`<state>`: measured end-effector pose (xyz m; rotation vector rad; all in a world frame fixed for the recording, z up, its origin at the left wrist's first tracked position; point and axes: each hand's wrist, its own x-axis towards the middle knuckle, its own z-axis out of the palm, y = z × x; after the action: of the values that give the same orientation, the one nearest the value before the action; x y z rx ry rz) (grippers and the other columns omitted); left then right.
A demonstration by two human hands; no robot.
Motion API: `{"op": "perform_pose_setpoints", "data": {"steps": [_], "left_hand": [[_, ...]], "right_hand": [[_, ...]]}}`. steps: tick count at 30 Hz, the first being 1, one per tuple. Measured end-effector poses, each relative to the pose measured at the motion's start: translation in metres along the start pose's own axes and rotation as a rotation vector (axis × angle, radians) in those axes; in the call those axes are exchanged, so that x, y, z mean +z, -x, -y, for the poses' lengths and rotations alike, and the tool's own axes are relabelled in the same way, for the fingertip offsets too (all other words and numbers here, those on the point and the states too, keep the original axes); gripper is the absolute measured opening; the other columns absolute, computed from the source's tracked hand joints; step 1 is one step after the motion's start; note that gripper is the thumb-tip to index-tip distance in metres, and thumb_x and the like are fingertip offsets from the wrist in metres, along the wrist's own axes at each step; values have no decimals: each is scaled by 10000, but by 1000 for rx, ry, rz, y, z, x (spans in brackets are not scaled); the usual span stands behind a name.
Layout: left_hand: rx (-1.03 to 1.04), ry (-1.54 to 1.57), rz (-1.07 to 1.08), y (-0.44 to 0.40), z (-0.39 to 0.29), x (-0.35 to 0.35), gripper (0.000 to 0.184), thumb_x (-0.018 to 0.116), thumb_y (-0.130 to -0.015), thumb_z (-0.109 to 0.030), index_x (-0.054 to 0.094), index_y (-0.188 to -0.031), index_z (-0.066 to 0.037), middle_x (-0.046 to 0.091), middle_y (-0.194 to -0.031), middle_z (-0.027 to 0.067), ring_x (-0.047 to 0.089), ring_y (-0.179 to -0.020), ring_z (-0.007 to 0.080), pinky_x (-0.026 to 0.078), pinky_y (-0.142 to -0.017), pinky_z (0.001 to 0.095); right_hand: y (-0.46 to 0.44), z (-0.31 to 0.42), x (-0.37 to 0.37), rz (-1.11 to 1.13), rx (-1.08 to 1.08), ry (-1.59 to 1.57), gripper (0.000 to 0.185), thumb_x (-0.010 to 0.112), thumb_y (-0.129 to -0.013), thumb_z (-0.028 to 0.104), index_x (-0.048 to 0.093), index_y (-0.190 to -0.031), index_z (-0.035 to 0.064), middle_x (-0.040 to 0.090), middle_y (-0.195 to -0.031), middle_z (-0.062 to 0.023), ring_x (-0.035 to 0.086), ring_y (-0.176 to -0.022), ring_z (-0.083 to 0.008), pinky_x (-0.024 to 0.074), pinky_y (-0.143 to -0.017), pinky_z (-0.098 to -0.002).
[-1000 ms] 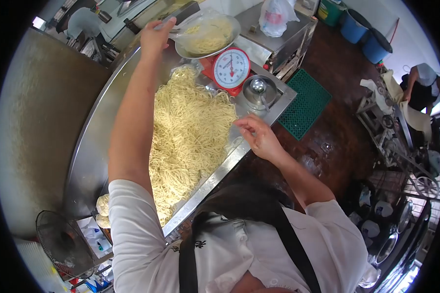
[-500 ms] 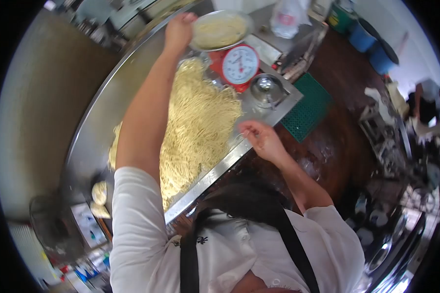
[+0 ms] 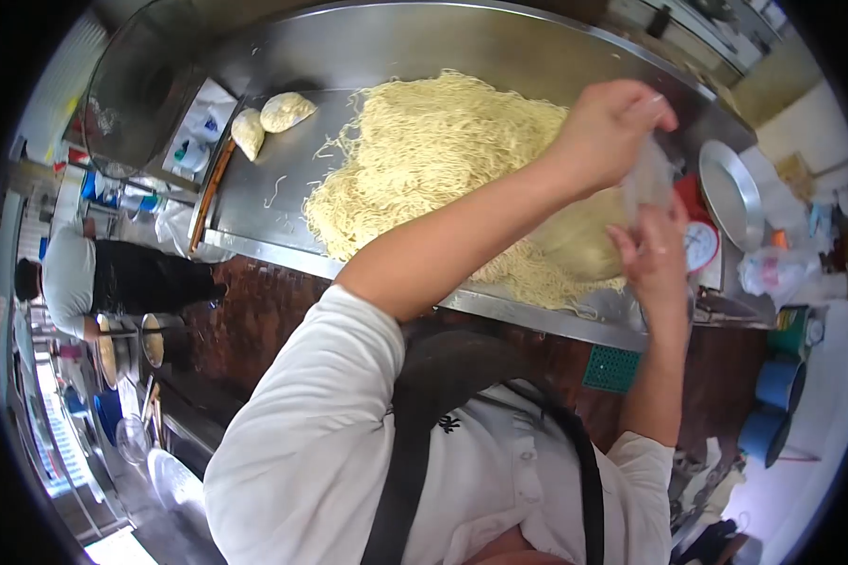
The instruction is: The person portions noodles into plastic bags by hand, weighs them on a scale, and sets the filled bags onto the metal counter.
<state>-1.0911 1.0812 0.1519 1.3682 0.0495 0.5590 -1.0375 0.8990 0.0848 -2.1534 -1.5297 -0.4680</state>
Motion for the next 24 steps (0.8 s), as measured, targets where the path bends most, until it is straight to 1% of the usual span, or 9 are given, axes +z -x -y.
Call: {"op": "perform_pose_setpoints", "data": {"steps": [1,3,6,9,11,13,15,21,24], "left_hand": [[-67,-6,-23,13,-1,-28,232,561,-991,-244,675,-908,-59,439,-596,-55,376,-493,43,304,-424,239],[-151,19,-144,41,-3,-90,220,555,-996,-241,678,-939,-68,420,-611,-72,357,-497,28,295,-430,218],[-144,-116,-442,76,-21,-189,214,539,-1009,-247,662,-990,-72,408,-629,-83,366,-496,32,273,-423,208],[-13,-1,-631,105,-35,-285,243,501,-1042,-284,595,-1023,-60,364,-608,-49,333,-465,65,308,-405,239],[36,79,-693,114,-39,-335,254,493,-1047,-288,581,-1016,-52,357,-597,-47,316,-460,65,292,-402,245],[34,97,-735,117,-35,-378,276,475,-1055,-299,561,-1002,-42,350,-586,-40,311,-461,67,275,-406,252],[-19,-10,-755,116,-10,-424,283,474,-1055,-304,560,-999,-41,342,-584,-42,310,-466,68,269,-409,252],[-210,-206,-854,139,69,-545,290,484,-1051,-283,586,-1066,-12,406,-595,-37,363,-477,66,336,-428,253],[-258,-247,-835,163,91,-588,282,515,-1038,-253,600,-1126,1,455,-626,-24,415,-515,63,371,-454,248]], "right_hand": [[-8,8,22,56,-35,-102,374,773,-784,143,657,-1126,45,625,-945,-147,613,-898,-315,376,-1050,-499],[-29,46,57,254,-20,-409,243,756,-800,114,664,-1011,35,615,-935,-147,599,-886,-320,407,-1014,-468],[-66,112,109,124,-44,-654,213,717,-822,64,635,-1018,40,601,-962,-149,587,-919,-328,443,-953,-431],[-100,170,181,-331,147,-709,262,678,-821,17,608,-1072,40,584,-1005,-152,568,-965,-338,464,-888,-397],[-104,195,249,-205,193,-709,344,662,-796,-11,585,-1129,31,569,-1038,-154,557,-984,-342,462,-872,-426],[-98,222,331,37,155,-684,366,675,-777,22,598,-1135,21,579,-1024,-153,563,-974,-343,463,-866,-444],[-107,261,374,259,-6,-458,362,706,-776,80,602,-1119,30,578,-987,-143,570,-959,-306,445,-894,-435],[-112,318,493,545,48,-37,351,667,-798,196,626,-1119,59,606,-983,-160,583,-939,-343,461,-853,-457],[-118,299,508,612,15,-243,275,630,-797,94,629,-1061,20,615,-872,-169,610,-853,-317,489,-764,-450]]}}
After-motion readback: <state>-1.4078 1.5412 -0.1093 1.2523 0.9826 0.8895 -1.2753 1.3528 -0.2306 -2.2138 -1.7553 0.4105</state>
